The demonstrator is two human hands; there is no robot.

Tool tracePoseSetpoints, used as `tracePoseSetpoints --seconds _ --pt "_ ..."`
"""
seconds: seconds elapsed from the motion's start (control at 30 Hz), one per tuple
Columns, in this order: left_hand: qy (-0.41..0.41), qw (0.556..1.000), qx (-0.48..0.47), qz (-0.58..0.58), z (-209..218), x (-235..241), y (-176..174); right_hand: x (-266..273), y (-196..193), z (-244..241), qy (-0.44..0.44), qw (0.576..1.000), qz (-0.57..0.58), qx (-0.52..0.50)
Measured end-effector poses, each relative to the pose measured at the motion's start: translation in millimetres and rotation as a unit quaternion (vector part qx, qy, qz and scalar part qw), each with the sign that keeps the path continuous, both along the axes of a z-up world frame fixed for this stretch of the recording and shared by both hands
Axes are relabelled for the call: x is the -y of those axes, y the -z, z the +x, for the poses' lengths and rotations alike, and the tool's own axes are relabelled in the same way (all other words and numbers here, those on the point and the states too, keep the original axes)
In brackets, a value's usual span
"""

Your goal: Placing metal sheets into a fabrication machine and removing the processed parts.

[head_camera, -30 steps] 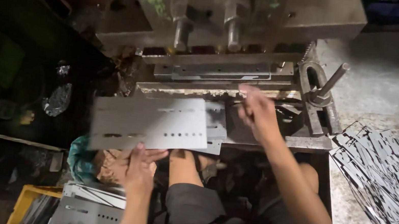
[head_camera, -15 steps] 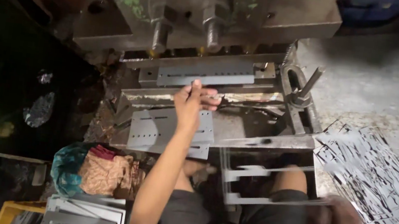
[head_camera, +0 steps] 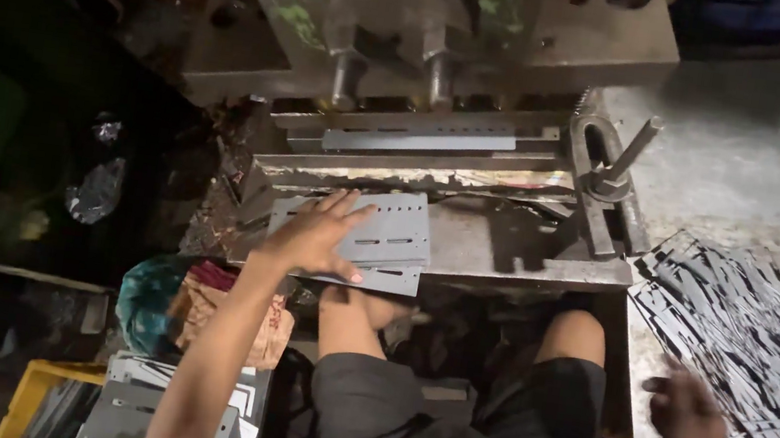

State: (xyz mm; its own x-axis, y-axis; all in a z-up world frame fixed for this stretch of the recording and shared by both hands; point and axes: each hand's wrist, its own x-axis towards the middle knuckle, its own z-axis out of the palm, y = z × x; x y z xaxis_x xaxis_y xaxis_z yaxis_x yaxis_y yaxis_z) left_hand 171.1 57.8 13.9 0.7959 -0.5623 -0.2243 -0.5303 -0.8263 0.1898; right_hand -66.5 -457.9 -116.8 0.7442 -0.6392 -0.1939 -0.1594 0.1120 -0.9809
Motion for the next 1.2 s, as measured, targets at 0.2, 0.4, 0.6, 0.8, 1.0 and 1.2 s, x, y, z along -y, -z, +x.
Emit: tracePoseSetpoints --seconds 0.2,0.4,0.6,0.8,1.0,1.2 --pt "-0.033 0.997 0.047 -0.047 -3.7 -14.6 -41.6 -96.4 -2.1 26.4 -0.239 0.969 -0.053 -0.016" --pt "-0.297 0.766 0.295 -0.489 -128.4 -9.5 -62.2 -159.6 -79.0 88.9 -0.388 0.920 0.055 -0.022" --pt "-0.422 0.578 0.145 -0.683 -181.6 9.4 -28.2 -211.7 -131.7 262.4 -0.383 0.897 0.183 0.126" --pt "-0.309 0.304 0.023 -0.901 -137.5 44.3 19.7 -212.9 -183.4 168.7 -0.089 0.740 -0.563 0.357" --pt "-0.274 0.468 -0.030 -0.839 -21.8 132.2 -34.1 -157.6 -154.7 46.2 -0.192 0.779 -0.436 0.407" --pt "-0.305 0.571 -0.086 -0.758 39.9 130.5 5.9 -110.2 -12.5 -34.7 -0.146 0.958 0.232 0.085"
